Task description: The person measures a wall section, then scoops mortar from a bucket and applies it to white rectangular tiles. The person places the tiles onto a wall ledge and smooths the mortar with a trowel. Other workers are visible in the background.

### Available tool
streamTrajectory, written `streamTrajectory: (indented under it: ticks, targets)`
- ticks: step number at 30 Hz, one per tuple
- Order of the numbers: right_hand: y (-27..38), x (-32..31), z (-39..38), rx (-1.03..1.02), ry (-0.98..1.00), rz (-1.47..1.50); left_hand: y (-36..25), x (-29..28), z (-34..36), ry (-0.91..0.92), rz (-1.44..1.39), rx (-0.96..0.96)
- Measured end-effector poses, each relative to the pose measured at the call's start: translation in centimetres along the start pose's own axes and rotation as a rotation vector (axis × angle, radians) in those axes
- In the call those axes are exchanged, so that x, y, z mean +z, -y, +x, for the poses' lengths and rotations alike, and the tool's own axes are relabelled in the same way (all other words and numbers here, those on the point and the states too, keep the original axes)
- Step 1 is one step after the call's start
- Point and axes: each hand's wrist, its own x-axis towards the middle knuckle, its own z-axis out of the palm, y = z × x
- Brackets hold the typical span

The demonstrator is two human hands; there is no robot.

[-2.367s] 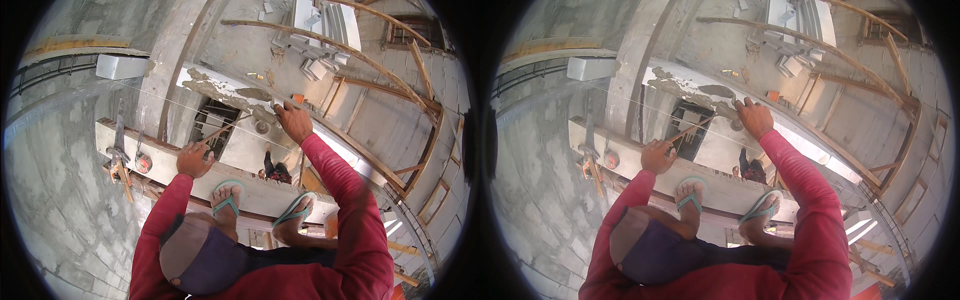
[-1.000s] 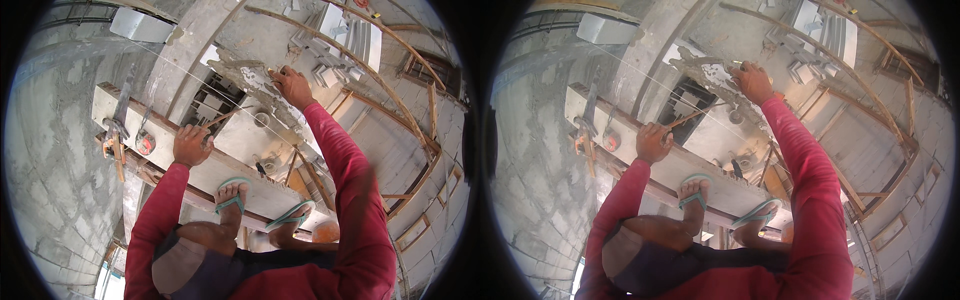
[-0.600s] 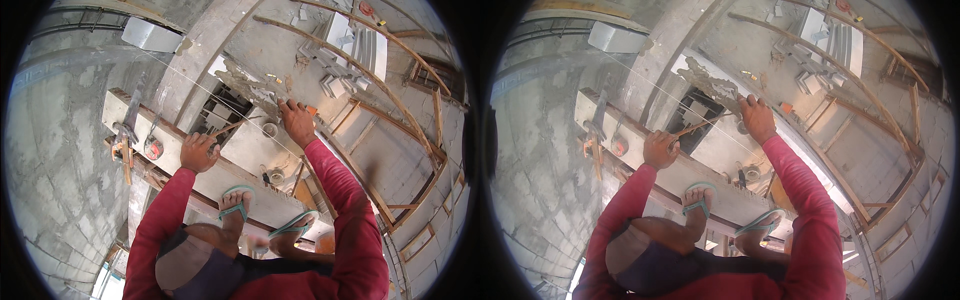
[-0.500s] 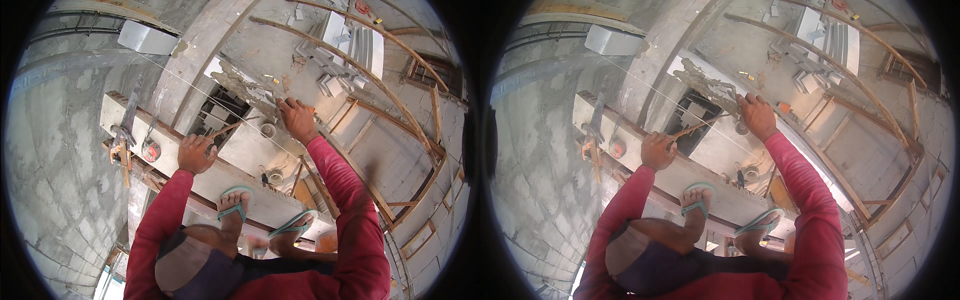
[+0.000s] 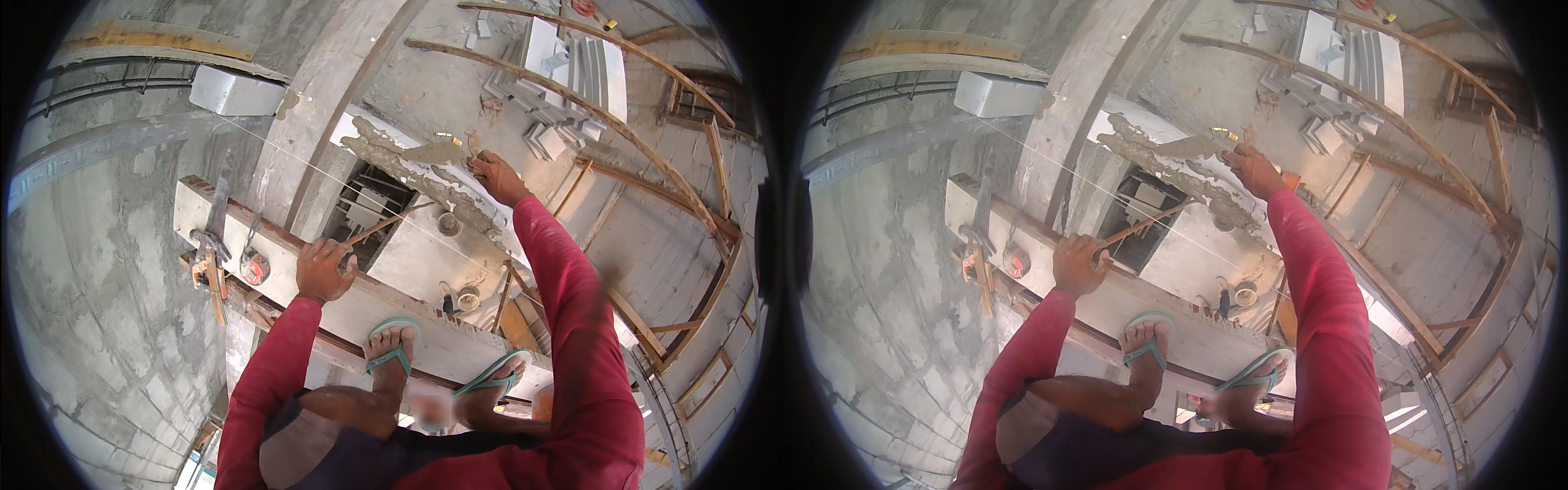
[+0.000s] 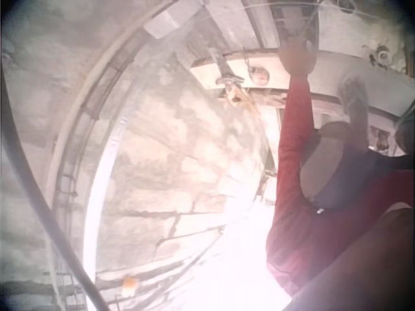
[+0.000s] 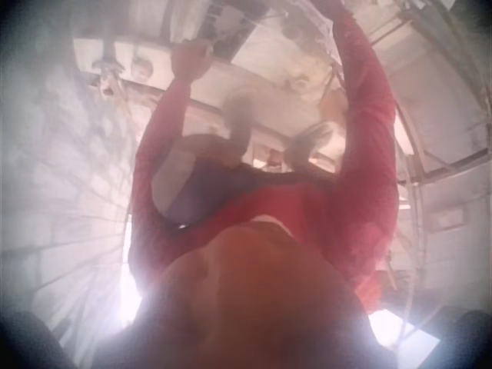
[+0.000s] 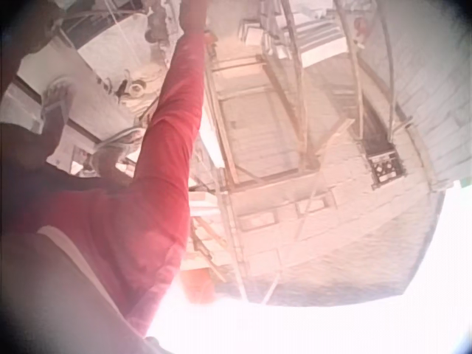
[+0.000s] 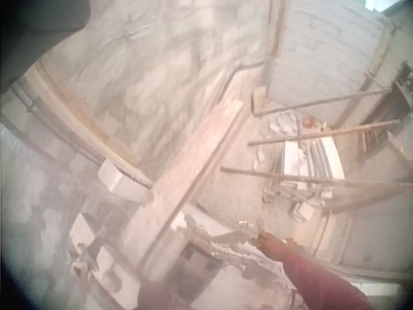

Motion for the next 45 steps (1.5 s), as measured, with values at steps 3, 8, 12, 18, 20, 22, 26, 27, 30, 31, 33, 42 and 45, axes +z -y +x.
streamTrajectory:
  ticks: [3, 8, 12, 18, 20, 22, 26, 27, 30, 31, 33, 42, 45]
  targets:
    - [-1.0, 0.4, -0.8, 0.022, 0.016, 0.058, 0.0, 0.2, 0.0, -0.051, -0.010, 0.015]
    - [-1.4, 0.7, -0.7, 0.011, 0.104, 0.025, 0.1, 0.2, 0.0, 0.007, 0.002, 0.008]
    - [-2.2, -2.1, -5.1, 0.200, 0.160, -0.153, 0.1, 0.3, -0.1, -0.004, 0.002, 0.006]
    - [-1.6, -3.1, -6.8, 0.135, 0.173, 0.032, -0.2, 0.0, 0.0, 0.000, 0.015, 0.002]
    - [-2.0, -2.8, -7.6, 0.135, 0.188, -0.018, -0.2, -0.1, 0.1, 0.003, 0.011, 0.003]
    - [-3.0, -3.2, -9.8, 0.221, 0.262, -0.126, -0.3, 0.0, 0.1, 0.004, 0.001, 0.010]
    - [-3.9, -6.7, -13.7, 0.219, 0.188, -0.154, -0.3, 0.2, -0.1, 0.014, -0.005, -0.004]
    - [-3.2, -7.7, -14.0, 0.232, 0.198, -0.117, -0.3, 0.2, -0.1, 0.014, -0.003, -0.009]
    - [0.0, -10.8, -12.8, 0.264, 0.277, 0.039, -0.4, 0.3, 0.0, 0.007, 0.003, -0.018]
    - [1.2, -11.7, -11.9, 0.309, 0.368, 0.081, -0.4, 0.3, 0.0, 0.009, 0.002, -0.017]
    - [3.4, -13.2, -10.9, 0.443, 0.521, 0.197, -0.4, 0.3, 0.1, 0.009, 0.022, -0.017]
    - [4.3, -7.6, -4.5, 0.769, 0.635, 0.378, -0.5, 0.1, -0.1, 0.003, 0.029, -0.007]
    - [2.5, -6.6, -1.2, 0.908, 0.653, 0.409, -0.3, 0.1, 0.1, -0.001, 0.016, 0.012]
